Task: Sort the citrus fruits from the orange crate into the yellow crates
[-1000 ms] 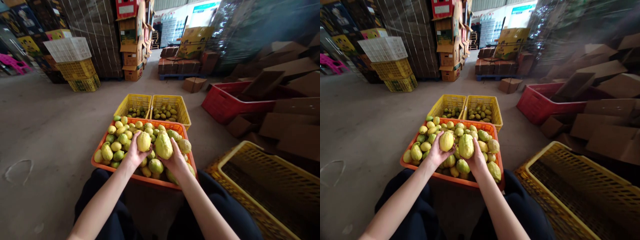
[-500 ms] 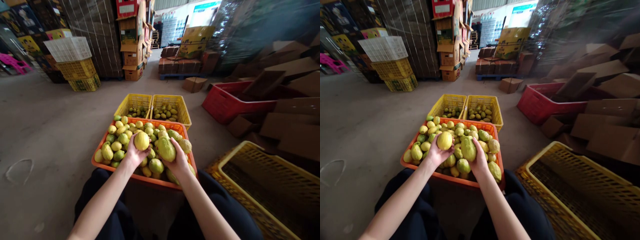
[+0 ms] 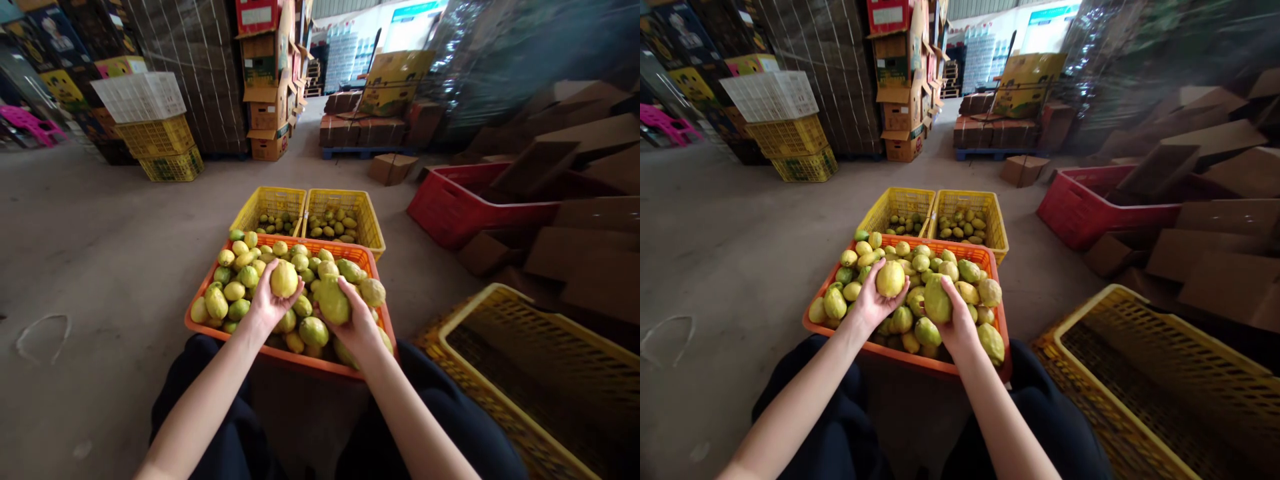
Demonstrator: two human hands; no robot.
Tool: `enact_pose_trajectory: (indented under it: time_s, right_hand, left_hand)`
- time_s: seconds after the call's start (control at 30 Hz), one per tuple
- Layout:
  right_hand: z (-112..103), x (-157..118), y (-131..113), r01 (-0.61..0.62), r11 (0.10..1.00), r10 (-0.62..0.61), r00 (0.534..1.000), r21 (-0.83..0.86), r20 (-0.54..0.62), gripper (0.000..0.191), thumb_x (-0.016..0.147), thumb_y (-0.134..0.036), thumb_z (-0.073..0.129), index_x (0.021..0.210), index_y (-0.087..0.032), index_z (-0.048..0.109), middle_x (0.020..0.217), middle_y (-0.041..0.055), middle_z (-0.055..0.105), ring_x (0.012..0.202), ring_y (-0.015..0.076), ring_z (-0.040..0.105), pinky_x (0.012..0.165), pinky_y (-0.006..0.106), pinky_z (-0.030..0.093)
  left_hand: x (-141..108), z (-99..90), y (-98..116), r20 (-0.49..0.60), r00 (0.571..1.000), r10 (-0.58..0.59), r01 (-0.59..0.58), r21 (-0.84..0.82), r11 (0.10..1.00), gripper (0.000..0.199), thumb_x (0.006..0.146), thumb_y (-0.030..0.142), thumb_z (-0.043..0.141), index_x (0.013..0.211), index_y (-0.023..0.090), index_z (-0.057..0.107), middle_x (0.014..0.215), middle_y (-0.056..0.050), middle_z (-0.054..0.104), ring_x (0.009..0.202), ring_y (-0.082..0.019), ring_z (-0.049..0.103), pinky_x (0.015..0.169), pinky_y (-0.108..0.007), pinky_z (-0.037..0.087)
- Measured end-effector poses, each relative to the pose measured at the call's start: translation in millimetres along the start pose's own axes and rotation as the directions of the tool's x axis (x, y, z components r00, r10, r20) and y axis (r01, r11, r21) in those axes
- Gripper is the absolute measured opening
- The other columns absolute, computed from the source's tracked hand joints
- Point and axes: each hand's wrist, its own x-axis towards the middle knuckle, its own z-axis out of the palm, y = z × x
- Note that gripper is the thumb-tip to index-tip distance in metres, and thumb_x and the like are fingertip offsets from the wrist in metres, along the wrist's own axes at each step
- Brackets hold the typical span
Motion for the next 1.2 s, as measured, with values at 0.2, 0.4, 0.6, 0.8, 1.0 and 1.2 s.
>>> enact_pose_trajectory:
  time_s: [0.2,0.4,0.6,0.8,1.0,1.2]
  right_hand:
    - [1.6,-2.0,-8.8,-0.172,0.98,0.183,0.978,0.102,-0.105,0.015,0.084,-0.032,0.07,0.094,-0.021,0.069,0.072,0.0039,0.075,0.067,0.0263,0.076,0.051,0.035,0.063]
    - [3.2,-0.4,-9.1,-0.254,0.955,0.268,0.96,0.151,-0.079,0.017,0.093,-0.03,0.057,0.104,-0.02,0.066,0.077,0.0087,0.077,0.057,0.0228,0.071,0.048,0.033,0.061]
    - [5.7,-1.2,-12.9,-0.329,0.918,0.36,0.925,0.219,-0.12,0.03,0.101,-0.04,0.047,0.109,-0.017,0.064,0.077,0.0104,0.073,0.056,0.0197,0.068,0.043,0.025,0.058]
    - [2.4,1.0,-12.1,-0.272,0.929,0.314,0.938,0.249,-0.148,0.021,0.095,-0.038,0.057,0.105,-0.022,0.066,0.074,0.0036,0.071,0.062,0.018,0.069,0.046,0.021,0.058]
    - [1.7,0.6,-11.3,-0.276,0.939,0.309,0.939,0.205,-0.15,0.018,0.094,-0.036,0.062,0.101,-0.02,0.064,0.074,0.0025,0.07,0.061,0.0171,0.068,0.047,0.022,0.058]
    - [1.4,0.4,-2.7,-0.085,0.992,0.096,0.988,0.095,-0.119,0.026,0.08,-0.026,0.077,0.101,-0.026,0.062,0.088,-0.0011,0.073,0.071,0.0186,0.071,0.056,0.031,0.065]
  left_hand:
    - [-0.9,-2.1,2.0,-0.004,0.994,-0.11,0.11,-0.015,0.994,0.03,0.101,0.033,0.051,0.118,0.014,0.067,0.087,-0.01,0.071,0.071,-0.02,0.07,0.056,-0.028,0.062]
    - [-5.9,4.0,3.1,-0.022,0.994,-0.108,0.109,0.049,0.993,0.035,0.103,0.031,0.042,0.124,0.014,0.065,0.088,-0.009,0.07,0.072,-0.02,0.071,0.054,-0.026,0.062]
    - [-5.8,6.6,2.2,-0.031,0.984,-0.175,0.176,0.032,0.984,0.036,0.105,0.033,0.043,0.125,0.01,0.061,0.094,-0.014,0.069,0.084,-0.022,0.074,0.058,-0.023,0.063]
    - [-4.6,3.8,-1.6,0.006,0.985,-0.172,0.171,0.027,0.985,0.037,0.104,0.038,0.046,0.129,0.013,0.059,0.098,-0.015,0.071,0.086,-0.023,0.074,0.059,-0.024,0.063]
    - [-9.3,6.9,3.6,0.019,0.989,-0.148,0.147,0.038,0.988,0.039,0.105,0.042,0.044,0.121,0.011,0.062,0.098,-0.015,0.069,0.091,-0.024,0.074,0.06,-0.023,0.061]
    - [-4.3,1.1,-4.8,0.085,0.982,0.168,-0.182,0.208,0.961,0.024,0.1,0.036,0.059,0.116,0.018,0.061,0.091,-0.007,0.07,0.077,-0.019,0.071,0.061,-0.024,0.06]
